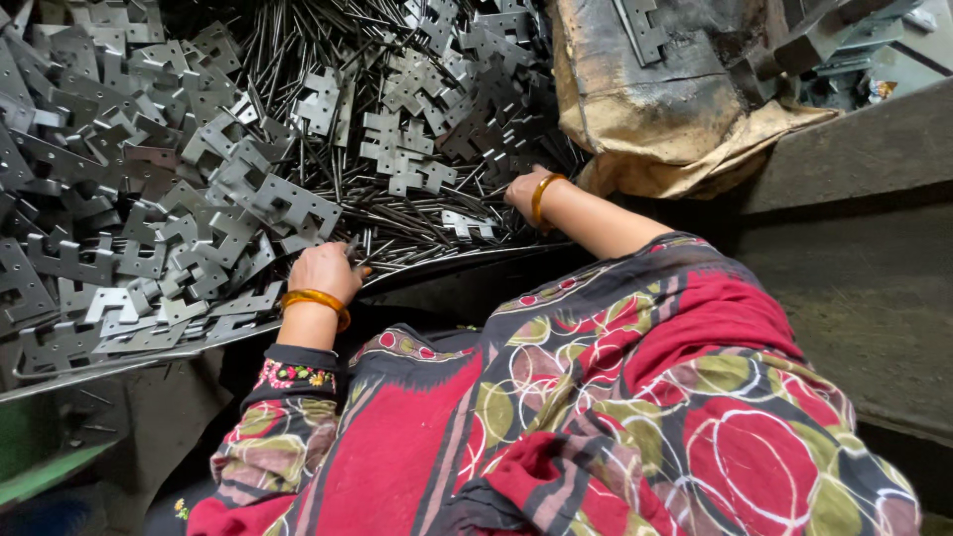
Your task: The person sits and repeatedly picks up small metal brackets and rods from a large bin, separating them by hand and placing them into a nearby container. The task involves continuous manual sorting of mixed hardware components.
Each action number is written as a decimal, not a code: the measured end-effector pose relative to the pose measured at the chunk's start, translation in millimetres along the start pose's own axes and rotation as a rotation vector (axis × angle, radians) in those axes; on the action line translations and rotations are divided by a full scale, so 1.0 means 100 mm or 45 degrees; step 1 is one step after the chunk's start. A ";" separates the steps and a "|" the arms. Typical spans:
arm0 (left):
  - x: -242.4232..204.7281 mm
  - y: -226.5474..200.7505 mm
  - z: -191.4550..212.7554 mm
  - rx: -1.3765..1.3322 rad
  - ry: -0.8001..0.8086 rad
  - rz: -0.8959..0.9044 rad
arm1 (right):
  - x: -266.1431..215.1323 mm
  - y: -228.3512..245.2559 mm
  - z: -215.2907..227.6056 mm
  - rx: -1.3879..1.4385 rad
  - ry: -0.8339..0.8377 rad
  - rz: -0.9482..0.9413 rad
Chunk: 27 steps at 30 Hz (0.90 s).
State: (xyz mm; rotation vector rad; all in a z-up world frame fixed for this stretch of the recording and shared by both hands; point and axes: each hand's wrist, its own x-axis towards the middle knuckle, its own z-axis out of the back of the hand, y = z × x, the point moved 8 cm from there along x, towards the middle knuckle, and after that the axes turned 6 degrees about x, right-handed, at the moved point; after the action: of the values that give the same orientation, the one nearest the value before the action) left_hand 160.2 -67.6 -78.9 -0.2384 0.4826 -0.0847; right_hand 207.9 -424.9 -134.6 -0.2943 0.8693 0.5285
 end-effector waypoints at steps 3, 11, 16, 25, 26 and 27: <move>0.00 0.09 0.04 0.022 0.095 0.060 | 0.15 -0.05 -0.01 0.087 0.026 0.024; 0.01 0.06 -0.01 0.074 0.026 -0.063 | 0.15 -0.12 0.12 0.075 0.098 0.016; 0.08 -0.03 -0.08 0.221 0.031 -0.121 | -0.13 -0.07 0.53 0.215 -0.208 0.086; 0.07 -0.07 0.03 0.196 -0.056 -0.123 | -0.36 0.37 1.54 1.414 -0.541 0.550; 0.04 -0.04 0.07 0.190 -0.105 -0.119 | -0.30 0.35 1.55 1.539 -0.580 0.457; -0.01 -0.01 0.15 0.142 -0.225 -0.133 | -0.23 0.35 1.53 1.663 -0.617 0.362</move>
State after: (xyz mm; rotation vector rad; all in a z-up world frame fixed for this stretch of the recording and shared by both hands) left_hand 166.2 -65.2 -64.7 -0.1596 0.2883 -0.1904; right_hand 275.6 -334.2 -23.5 1.1187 0.6261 0.1852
